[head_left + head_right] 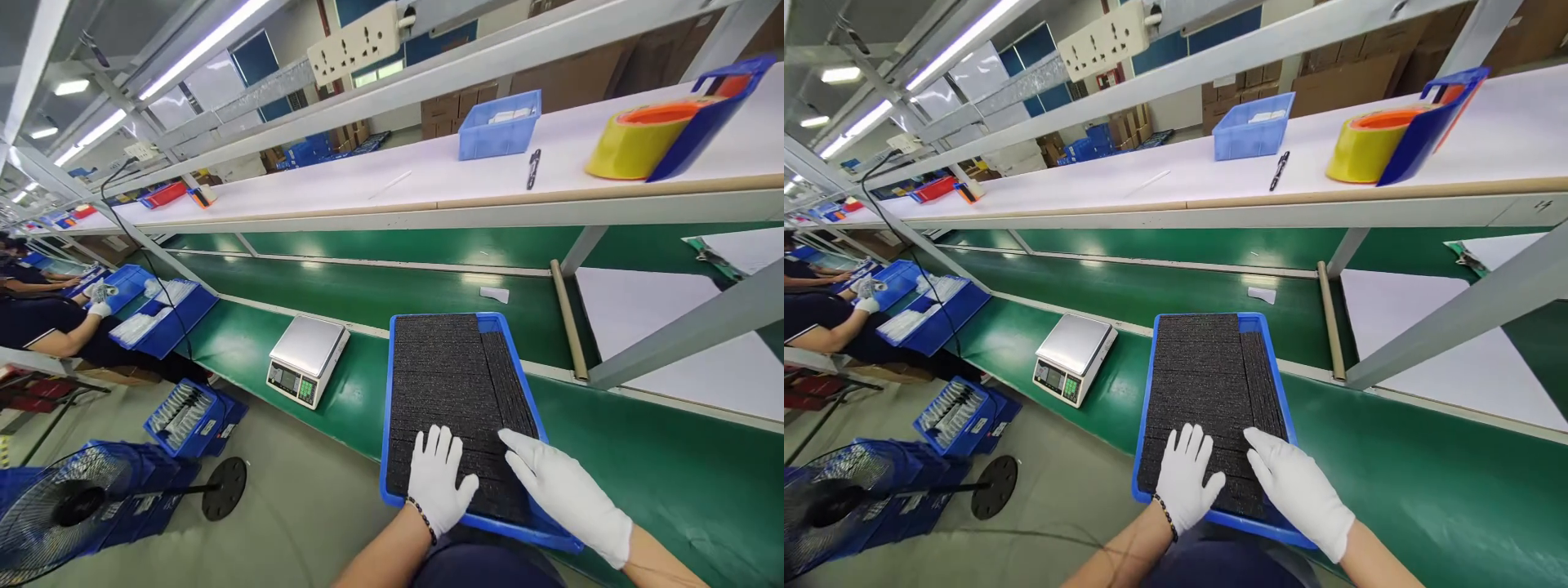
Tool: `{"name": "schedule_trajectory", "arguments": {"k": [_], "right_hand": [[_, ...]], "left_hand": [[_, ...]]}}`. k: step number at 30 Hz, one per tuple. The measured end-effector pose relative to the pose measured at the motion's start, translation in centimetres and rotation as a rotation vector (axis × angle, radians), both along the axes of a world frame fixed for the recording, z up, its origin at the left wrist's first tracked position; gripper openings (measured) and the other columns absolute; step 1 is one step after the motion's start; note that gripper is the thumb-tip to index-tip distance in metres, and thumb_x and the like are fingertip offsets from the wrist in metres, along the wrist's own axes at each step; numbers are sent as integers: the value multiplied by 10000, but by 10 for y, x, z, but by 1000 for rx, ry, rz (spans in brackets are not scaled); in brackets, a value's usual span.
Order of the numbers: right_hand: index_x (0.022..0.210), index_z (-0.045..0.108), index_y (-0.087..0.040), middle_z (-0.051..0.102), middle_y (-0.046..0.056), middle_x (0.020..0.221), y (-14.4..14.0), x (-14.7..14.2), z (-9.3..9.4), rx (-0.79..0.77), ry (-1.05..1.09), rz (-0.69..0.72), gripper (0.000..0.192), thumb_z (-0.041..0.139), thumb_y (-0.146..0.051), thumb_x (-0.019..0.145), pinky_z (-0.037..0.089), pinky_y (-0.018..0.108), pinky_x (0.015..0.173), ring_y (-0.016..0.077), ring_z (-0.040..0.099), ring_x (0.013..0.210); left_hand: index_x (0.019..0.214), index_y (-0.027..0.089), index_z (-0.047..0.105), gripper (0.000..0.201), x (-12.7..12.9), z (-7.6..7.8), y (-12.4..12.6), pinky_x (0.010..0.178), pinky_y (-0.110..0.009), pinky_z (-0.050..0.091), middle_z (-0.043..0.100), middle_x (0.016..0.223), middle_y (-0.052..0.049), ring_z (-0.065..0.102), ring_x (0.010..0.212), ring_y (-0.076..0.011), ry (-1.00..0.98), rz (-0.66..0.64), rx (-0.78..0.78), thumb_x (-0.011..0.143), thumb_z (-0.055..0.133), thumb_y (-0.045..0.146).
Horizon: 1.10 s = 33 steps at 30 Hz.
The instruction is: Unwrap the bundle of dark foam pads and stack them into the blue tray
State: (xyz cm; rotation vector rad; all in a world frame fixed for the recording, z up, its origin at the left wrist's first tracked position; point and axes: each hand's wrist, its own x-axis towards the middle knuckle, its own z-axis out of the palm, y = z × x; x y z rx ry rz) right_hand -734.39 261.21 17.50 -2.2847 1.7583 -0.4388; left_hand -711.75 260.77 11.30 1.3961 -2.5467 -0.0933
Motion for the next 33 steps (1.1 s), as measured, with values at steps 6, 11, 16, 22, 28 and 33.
{"name": "schedule_trajectory", "arguments": {"k": [6, 11, 16, 22, 28, 33], "right_hand": [[1199, 641, -113, 630, 135, 1254, 42, 13, -36, -469, 177, 82, 408, 360, -250, 936, 527, 352, 947, 225, 605, 1142], [1229, 612, -185, 603, 117, 1293, 78, 18, -56, -514, 303, 132, 403, 420, -333, 907, 415, 473, 1023, 282, 527, 1216], [1171, 649, -154, 629, 160, 1223, 80, 39, -70, -514, 365, 78, 452, 428, -421, 880, 381, 550, 973, 369, 521, 1160], [1229, 622, -134, 586, 167, 1299, 80, 59, -86, -425, 330, -50, 509, 436, -464, 888, 336, 571, 1028, 378, 462, 1236], [1315, 527, -114, 489, 187, 1408, 84, 39, -91, -457, 201, -210, 553, 393, -477, 920, 333, 541, 1092, 333, 374, 1358], [1304, 538, -120, 597, 191, 1283, 67, -27, -101, -74, -265, -676, 718, 378, -640, 836, 511, 486, 965, 326, 573, 1182]], "left_hand": [[1388, 246, 490, 512, 5, 3, 4, 1095, -503, 341, 494, 1450, -74, 410, 1341, -280, -27, -21, -30, 943, 403, 484], [1328, 271, 544, 442, 23, 5, 6, 1087, -508, 334, 536, 1413, -50, 435, 1317, -266, -53, -47, -51, 954, 392, 451], [1316, 266, 552, 438, 30, 0, 5, 1076, -504, 346, 539, 1413, -48, 450, 1311, -265, -29, -77, -69, 957, 390, 458], [1334, 250, 543, 520, 33, -3, 7, 1081, -518, 357, 523, 1427, -71, 439, 1327, -277, 0, -101, -71, 928, 410, 546], [1334, 250, 544, 531, 50, 2, 21, 1076, -510, 371, 522, 1427, -72, 435, 1339, -281, 93, -76, -197, 907, 461, 555], [1307, 257, 566, 503, 70, 4, 43, 1059, -475, 393, 553, 1399, -59, 467, 1318, -269, 173, 52, -303, 893, 505, 536]]}}
